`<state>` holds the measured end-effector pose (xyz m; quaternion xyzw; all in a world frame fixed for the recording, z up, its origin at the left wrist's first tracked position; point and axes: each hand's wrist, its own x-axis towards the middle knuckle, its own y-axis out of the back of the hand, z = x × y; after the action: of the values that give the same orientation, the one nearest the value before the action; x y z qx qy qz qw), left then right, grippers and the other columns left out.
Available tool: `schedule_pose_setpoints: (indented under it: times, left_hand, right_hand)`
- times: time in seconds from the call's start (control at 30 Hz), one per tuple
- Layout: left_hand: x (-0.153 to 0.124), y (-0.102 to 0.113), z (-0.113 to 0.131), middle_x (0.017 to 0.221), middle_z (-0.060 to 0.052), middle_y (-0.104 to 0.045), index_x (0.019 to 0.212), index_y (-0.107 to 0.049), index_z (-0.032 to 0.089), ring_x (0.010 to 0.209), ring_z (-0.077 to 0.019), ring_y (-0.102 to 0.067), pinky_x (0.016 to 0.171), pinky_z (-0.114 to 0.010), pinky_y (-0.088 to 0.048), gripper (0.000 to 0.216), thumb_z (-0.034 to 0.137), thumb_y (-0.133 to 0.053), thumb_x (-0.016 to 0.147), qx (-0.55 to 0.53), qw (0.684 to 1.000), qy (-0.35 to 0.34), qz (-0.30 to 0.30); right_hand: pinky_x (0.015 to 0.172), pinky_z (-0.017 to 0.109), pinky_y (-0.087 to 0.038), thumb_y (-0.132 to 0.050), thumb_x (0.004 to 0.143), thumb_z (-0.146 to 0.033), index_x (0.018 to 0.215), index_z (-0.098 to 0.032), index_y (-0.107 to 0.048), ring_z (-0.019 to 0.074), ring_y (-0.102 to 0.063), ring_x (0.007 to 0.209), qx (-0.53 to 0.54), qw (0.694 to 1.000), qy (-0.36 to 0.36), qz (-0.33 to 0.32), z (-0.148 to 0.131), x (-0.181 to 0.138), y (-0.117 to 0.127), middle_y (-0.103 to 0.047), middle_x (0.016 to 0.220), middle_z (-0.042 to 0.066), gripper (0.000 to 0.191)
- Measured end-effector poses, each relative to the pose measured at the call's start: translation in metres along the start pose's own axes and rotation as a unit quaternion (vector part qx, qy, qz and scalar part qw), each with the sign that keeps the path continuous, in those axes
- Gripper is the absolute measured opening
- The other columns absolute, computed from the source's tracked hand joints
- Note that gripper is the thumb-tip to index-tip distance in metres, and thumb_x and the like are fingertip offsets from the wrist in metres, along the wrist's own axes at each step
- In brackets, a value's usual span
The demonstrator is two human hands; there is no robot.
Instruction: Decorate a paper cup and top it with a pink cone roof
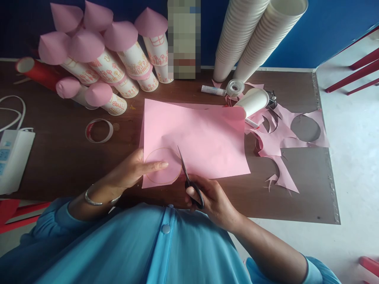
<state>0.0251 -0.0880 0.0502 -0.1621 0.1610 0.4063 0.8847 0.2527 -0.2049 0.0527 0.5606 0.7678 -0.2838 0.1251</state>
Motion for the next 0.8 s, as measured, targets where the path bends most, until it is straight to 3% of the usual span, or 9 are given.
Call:
schedule_pose_setpoints:
  times: [0.8]
  left_hand:
    - [0.0025, 0.0015, 0.0049, 0.124, -0.011, -0.079, 0.127, -0.076, 0.016, 0.122, -0.0327, -0.071, 0.116, -0.044, -0.048, 0.049, 0.039, -0.083, 0.084, 0.028, 1.000, 0.008, 0.004]
  right_hand:
    - [0.058, 0.022, -0.051, -0.067, 0.097, -0.060, 0.096, -0.018, -0.064, 0.0107, -0.057, 0.063, 0.062, 0.998, 0.005, -0.026, 0.0077, -0.0010, 0.0028, -0.057, 0.074, 0.000, 0.042]
